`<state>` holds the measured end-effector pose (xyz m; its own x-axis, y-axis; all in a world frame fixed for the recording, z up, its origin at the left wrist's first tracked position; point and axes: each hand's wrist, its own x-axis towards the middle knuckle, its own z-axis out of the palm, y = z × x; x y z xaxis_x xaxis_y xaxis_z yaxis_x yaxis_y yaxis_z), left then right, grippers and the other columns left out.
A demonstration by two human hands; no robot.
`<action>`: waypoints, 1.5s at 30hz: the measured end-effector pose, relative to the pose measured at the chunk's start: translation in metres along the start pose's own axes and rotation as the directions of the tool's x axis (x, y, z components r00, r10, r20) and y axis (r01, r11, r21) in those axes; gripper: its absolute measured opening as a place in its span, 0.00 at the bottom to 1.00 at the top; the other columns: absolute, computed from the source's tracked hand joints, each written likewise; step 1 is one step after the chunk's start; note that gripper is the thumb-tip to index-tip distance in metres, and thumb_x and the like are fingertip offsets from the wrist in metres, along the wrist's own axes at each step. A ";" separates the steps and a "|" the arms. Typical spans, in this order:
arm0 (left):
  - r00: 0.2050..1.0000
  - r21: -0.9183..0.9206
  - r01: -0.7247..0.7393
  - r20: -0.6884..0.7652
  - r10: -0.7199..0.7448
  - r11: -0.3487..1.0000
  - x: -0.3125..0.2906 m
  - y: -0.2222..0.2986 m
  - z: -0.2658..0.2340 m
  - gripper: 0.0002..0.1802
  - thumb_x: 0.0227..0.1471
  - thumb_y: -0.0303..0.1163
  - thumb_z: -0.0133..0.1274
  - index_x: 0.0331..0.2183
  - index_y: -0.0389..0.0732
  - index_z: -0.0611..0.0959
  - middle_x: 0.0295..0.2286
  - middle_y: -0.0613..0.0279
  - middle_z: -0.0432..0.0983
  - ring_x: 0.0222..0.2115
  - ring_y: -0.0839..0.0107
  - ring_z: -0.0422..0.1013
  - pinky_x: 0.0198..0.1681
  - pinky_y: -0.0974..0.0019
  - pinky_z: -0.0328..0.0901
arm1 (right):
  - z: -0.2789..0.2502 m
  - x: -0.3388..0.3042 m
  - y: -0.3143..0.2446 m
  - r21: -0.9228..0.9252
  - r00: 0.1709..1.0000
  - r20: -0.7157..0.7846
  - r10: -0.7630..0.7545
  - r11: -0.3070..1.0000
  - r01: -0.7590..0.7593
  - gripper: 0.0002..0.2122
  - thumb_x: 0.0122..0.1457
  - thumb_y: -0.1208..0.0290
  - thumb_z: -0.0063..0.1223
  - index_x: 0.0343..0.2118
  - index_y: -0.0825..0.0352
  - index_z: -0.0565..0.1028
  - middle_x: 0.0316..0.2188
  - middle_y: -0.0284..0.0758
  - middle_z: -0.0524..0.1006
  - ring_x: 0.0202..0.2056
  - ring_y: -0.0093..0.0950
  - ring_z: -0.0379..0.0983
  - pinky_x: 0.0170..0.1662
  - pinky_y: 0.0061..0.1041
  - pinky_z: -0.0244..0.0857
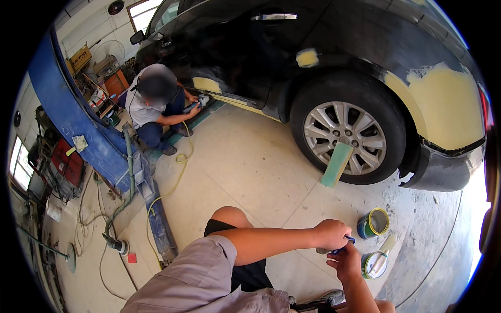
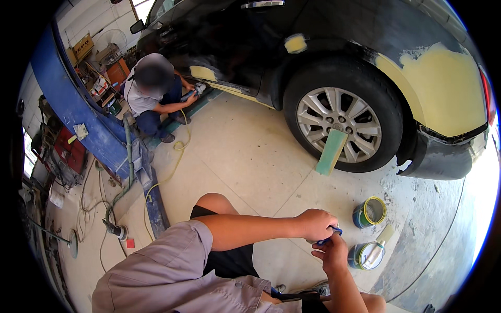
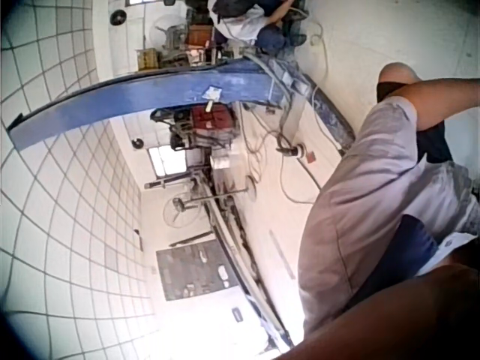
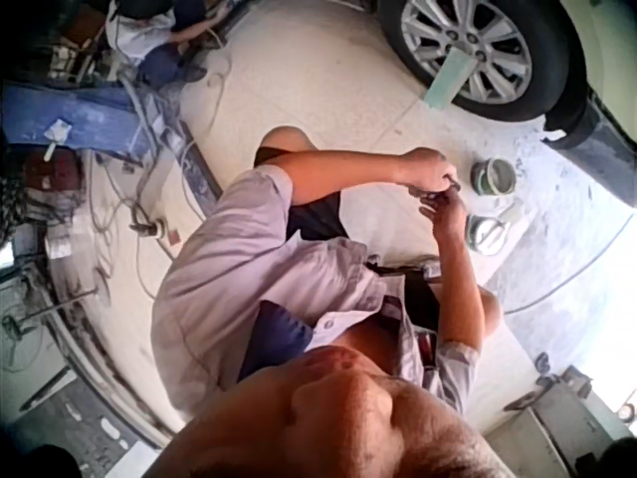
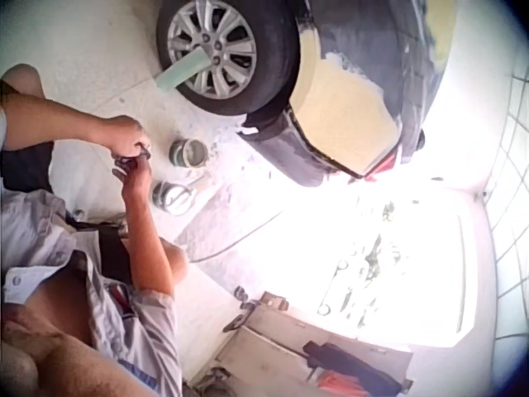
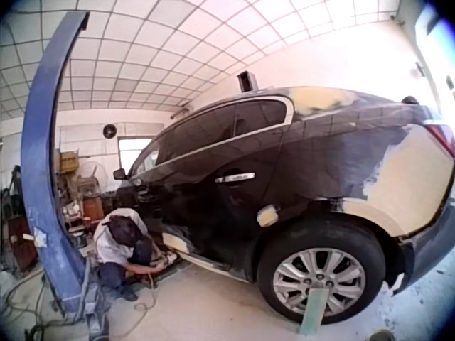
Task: The person puts on gloves and uses a putty knife to mix a yellow body filler substance on a flat board. They scrape the material to blend it thoroughly while sitting on the floor of a garage.
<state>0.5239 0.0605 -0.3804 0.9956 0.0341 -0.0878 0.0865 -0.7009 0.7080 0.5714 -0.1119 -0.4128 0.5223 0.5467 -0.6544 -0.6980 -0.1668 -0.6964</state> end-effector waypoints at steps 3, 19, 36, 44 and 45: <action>1.000 0.025 -0.003 0.027 0.003 1.000 -0.001 0.004 -0.002 0.14 0.52 0.32 0.50 0.38 0.38 0.85 0.39 0.49 0.82 0.41 0.49 0.78 0.44 0.50 0.72 | -0.005 0.004 0.001 -0.001 1.000 -0.015 0.009 1.000 -0.009 0.14 0.67 0.57 0.44 0.41 0.61 0.76 0.31 0.33 0.80 0.29 0.31 0.80 0.29 0.32 0.76; 0.853 0.216 -0.391 -0.280 0.441 0.895 -0.011 0.001 0.042 0.20 0.55 0.35 0.55 0.46 0.33 0.77 0.43 0.46 0.75 0.45 0.49 0.71 0.50 0.50 0.68 | -0.032 0.020 0.025 -0.077 0.927 0.046 -0.373 0.924 0.376 0.09 0.60 0.72 0.57 0.43 0.66 0.76 0.37 0.38 0.80 0.37 0.34 0.78 0.37 0.32 0.74; 0.954 -0.363 0.268 0.232 -0.192 0.893 0.020 -0.015 0.012 0.20 0.51 0.19 0.45 0.47 0.29 0.78 0.41 0.48 0.80 0.42 0.59 0.75 0.46 0.60 0.69 | 0.015 -0.009 0.006 -0.698 0.883 0.032 -0.468 0.621 0.355 0.16 0.66 0.60 0.53 0.30 0.69 0.79 0.15 0.35 0.76 0.17 0.25 0.74 0.24 0.29 0.68; 0.982 -0.692 0.123 -0.019 -0.189 0.711 0.023 -0.048 0.047 0.14 0.56 0.22 0.49 0.44 0.34 0.83 0.37 0.60 0.81 0.37 0.69 0.75 0.42 0.62 0.71 | 0.028 -0.018 0.008 -0.591 0.839 0.081 -0.538 0.652 0.475 0.15 0.65 0.64 0.56 0.26 0.70 0.75 0.16 0.36 0.74 0.17 0.26 0.73 0.23 0.31 0.66; 0.987 -0.577 0.069 -0.077 -0.138 0.814 0.020 -0.046 0.046 0.13 0.57 0.25 0.51 0.43 0.35 0.84 0.36 0.60 0.82 0.36 0.70 0.75 0.42 0.62 0.71 | 0.027 -0.020 0.009 -0.631 0.812 0.097 -0.576 0.595 0.498 0.15 0.65 0.64 0.57 0.25 0.70 0.74 0.16 0.39 0.75 0.17 0.29 0.73 0.24 0.32 0.66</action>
<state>0.5377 0.0608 -0.4473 0.9739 0.1859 -0.1305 0.1606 -0.1574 0.9744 0.5411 -0.1025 -0.3981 0.7784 0.6196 -0.1013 0.1539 -0.3448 -0.9260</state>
